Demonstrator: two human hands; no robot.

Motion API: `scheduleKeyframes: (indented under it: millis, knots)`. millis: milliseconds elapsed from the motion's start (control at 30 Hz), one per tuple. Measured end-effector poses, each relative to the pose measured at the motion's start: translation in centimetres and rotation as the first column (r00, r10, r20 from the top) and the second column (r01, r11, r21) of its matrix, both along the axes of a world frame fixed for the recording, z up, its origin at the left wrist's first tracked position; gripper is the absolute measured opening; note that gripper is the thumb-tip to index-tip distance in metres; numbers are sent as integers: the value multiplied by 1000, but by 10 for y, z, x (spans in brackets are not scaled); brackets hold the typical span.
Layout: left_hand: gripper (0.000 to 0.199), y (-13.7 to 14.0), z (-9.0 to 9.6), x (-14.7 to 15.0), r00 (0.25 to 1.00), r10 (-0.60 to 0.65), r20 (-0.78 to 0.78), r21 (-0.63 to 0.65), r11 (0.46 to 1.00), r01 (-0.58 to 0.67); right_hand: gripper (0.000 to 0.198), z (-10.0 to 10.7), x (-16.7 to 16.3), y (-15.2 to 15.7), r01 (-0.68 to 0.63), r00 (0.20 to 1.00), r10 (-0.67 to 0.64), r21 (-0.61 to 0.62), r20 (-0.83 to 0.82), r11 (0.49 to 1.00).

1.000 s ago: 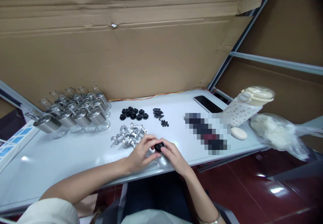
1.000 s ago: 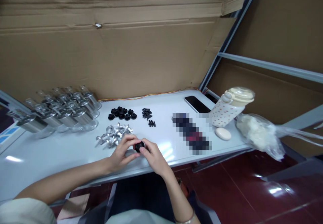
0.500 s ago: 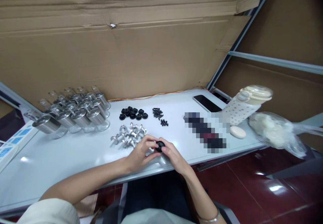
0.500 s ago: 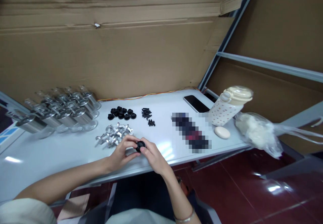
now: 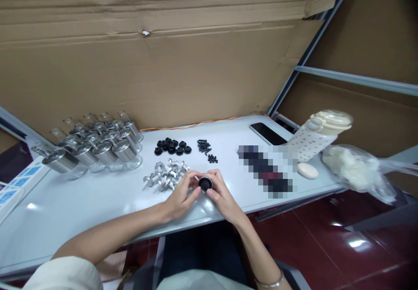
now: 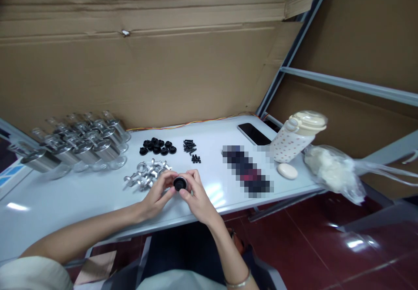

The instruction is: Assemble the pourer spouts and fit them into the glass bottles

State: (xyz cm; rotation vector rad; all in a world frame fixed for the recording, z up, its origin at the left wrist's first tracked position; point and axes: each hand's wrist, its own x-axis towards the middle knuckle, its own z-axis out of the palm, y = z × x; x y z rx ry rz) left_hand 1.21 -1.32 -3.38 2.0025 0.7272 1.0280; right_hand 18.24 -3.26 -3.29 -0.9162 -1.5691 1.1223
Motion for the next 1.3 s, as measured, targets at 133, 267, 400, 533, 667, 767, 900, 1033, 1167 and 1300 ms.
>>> scheduleKeyframes:
  millis: [133,267,400,533,667,767,900,1033,1167,1300]
  knots:
    - [25,0,1,0,1000,-3,-8,-59,998,2,41,-2,1,-3,-95,993,88,-79,-82,992]
    - [28,0,3,0,1000,-19,-21,-90,996,17,38,-5,3,-6,-127,987,113,-138,-111,982]
    - [29,1,2,-1,999,-26,-33,-92,995,23,33,-6,2,-7,-96,991,82,-142,-102,985]
    - [28,1,-3,-2,996,-89,-15,-127,988,87,25,-4,1,-8,-103,986,82,-145,-142,984]
    - [22,1,-4,-2,994,-106,14,-160,981,107,22,-2,2,-7,-98,989,79,-150,-127,984]
    - [23,1,-1,0,992,-116,47,-167,978,123,25,-2,2,-6,-76,993,62,-152,-97,985]
    - [26,1,3,1,988,-138,70,-146,978,147,27,-1,1,-7,-69,995,58,-141,-83,988]
    - [22,1,2,1,995,-95,5,-123,988,95,26,-2,0,-8,-60,998,55,-136,-45,989]
    - [17,2,2,1,997,-61,-53,-173,984,51,26,-6,0,-8,-70,997,67,-131,-27,989]
    - [14,2,5,1,995,-28,-98,-165,986,11,26,-6,0,-8,-65,998,66,-124,7,990]
